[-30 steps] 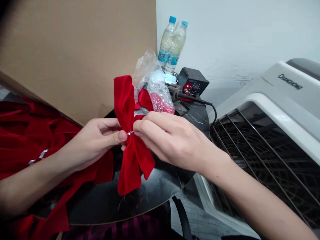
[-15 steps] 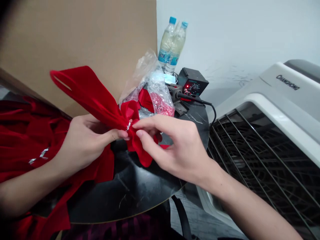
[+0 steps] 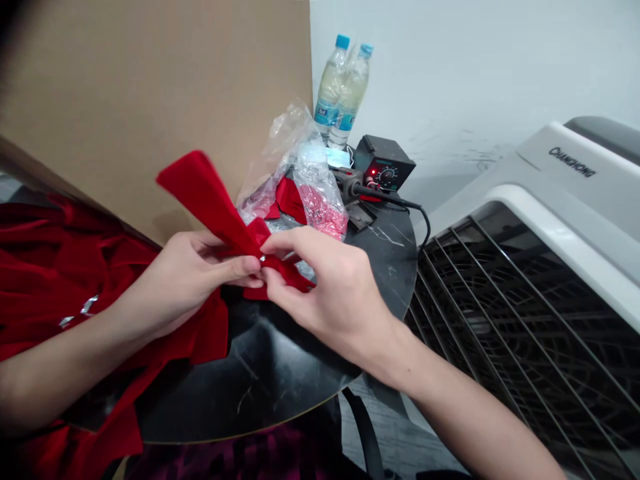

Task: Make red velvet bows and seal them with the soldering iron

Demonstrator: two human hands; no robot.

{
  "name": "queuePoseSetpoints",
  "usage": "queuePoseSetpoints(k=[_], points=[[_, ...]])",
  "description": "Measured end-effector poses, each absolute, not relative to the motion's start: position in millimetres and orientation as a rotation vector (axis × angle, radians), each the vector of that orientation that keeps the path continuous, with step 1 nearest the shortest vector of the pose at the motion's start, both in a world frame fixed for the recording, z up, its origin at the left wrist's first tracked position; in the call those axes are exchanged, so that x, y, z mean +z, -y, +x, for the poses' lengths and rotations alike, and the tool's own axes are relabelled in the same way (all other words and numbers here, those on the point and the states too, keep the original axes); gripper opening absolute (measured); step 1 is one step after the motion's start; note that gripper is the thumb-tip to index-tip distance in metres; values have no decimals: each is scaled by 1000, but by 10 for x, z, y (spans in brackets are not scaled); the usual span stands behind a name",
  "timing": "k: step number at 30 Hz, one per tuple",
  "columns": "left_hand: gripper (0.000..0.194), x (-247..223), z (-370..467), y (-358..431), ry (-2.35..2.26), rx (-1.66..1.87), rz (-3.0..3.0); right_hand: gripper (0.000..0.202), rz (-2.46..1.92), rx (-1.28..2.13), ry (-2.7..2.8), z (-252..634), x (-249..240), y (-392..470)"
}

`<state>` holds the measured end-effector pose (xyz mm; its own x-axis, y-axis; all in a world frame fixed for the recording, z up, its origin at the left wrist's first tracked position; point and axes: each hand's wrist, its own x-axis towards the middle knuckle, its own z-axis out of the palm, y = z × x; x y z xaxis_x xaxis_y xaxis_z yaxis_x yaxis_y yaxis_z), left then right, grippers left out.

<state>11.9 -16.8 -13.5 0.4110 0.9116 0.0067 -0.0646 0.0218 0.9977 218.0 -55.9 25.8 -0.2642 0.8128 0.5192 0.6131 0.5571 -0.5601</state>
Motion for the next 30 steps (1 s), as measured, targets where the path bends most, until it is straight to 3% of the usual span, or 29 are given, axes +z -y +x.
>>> queuePoseSetpoints(k=[2, 5, 7, 8, 12, 16, 21, 23, 27, 30], points=[[20, -13, 78, 249, -1048, 976, 1665, 18, -1226, 388, 1944, 2299, 321, 516], [45, 179, 15, 410, -1202, 1338, 2157, 14, -1311, 490, 2023, 2488, 481, 427], [33, 257, 2, 468, -1139, 1449, 2326, 14, -1333, 510, 2155, 2536, 587, 392], [20, 274, 10, 469, -1085, 1398, 2388, 14, -1317, 523, 2221, 2531, 631, 391], [31, 218, 101, 331, -929, 868, 2258, 15, -1202, 501, 2289, 2486, 732, 500], [14, 127, 134, 189, -974, 723, 1703, 19, -1599, 129, 1841, 2774, 552, 660], [29, 80, 52, 133, -874, 513, 1135, 25, -1899, 542, 2148, 3218, -104, 764], [31, 57, 36, 121, -834, 491, 1137, 26, -1919, 589, 2126, 3269, -276, 798], [8, -5, 63, 108, -764, 433, 1593, 9, -1894, 549, 2033, 3248, -258, 875], [18, -46, 114, 138, -874, 442, 1716, 6, -1674, 280, 1759, 3063, -95, 965]])
